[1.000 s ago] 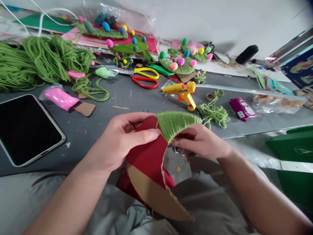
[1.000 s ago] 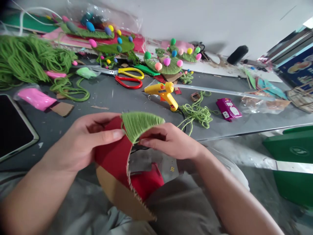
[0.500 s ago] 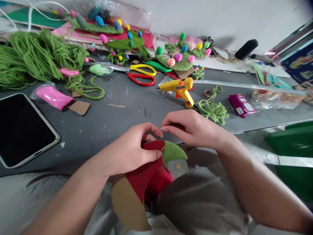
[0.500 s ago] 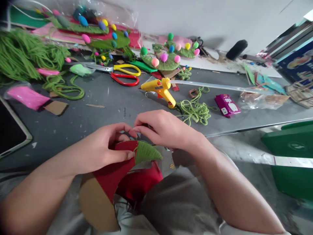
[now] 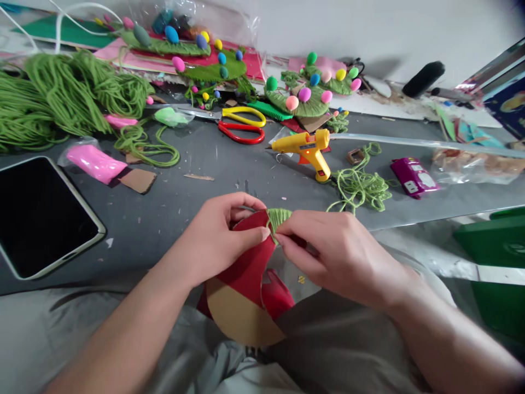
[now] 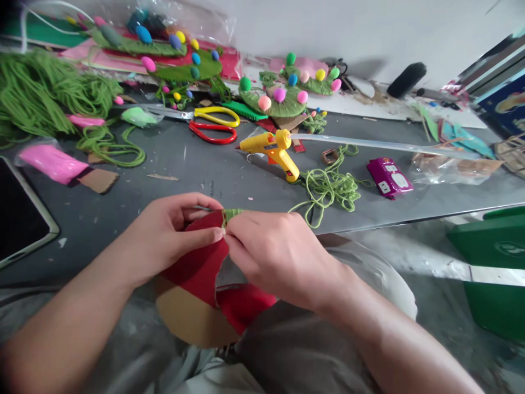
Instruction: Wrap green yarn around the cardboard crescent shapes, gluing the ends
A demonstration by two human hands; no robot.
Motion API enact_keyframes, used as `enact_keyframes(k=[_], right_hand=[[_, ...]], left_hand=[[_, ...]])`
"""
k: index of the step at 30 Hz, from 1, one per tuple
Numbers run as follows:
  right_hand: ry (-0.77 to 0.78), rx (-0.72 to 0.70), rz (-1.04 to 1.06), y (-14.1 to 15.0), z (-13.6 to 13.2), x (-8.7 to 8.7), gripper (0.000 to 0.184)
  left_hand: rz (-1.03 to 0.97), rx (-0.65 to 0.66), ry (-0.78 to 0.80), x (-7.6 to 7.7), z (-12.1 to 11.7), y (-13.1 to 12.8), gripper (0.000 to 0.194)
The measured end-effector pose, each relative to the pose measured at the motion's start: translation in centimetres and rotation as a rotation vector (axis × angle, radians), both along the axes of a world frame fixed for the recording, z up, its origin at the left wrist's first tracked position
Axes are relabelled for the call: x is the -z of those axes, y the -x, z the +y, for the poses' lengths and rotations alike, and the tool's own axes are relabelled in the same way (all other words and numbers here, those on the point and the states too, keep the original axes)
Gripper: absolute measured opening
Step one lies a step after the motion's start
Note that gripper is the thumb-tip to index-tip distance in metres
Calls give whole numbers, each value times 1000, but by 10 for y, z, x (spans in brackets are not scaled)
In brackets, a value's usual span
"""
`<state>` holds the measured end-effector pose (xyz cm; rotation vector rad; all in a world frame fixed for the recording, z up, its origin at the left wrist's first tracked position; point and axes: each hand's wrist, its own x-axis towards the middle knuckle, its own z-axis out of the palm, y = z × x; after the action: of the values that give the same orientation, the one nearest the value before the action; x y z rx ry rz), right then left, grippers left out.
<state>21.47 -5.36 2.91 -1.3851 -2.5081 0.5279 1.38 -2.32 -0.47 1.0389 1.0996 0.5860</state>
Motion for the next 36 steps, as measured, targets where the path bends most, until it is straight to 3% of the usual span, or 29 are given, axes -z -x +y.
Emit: enact_keyframes(k=[4,11,21,25,28,32,36], right_hand=[[4,55,-7,4,-5,8,21],[105,216,166,6,-7,12,20],[370,260,401,-4,1,12,24],[437,230,469,-8,8,15,24],[440,131,486,-15,16,18,21],[319,-60,434,-30,32,21,10],[204,-142,341,-37,50,20,15]], left_hand=[[-53,-114,-22,-1,0,0,31],[-104,-305,-61,5,-3,-1,42],[-225,-393,-72,2,-2,-1,36],[-253,-363,-21,1,-2,1,35],[-302,-307,14,-1,-2,3,37],[-308,-185,86,-9,-4,2,33],[-150,8,95,-15,-6,3,28]])
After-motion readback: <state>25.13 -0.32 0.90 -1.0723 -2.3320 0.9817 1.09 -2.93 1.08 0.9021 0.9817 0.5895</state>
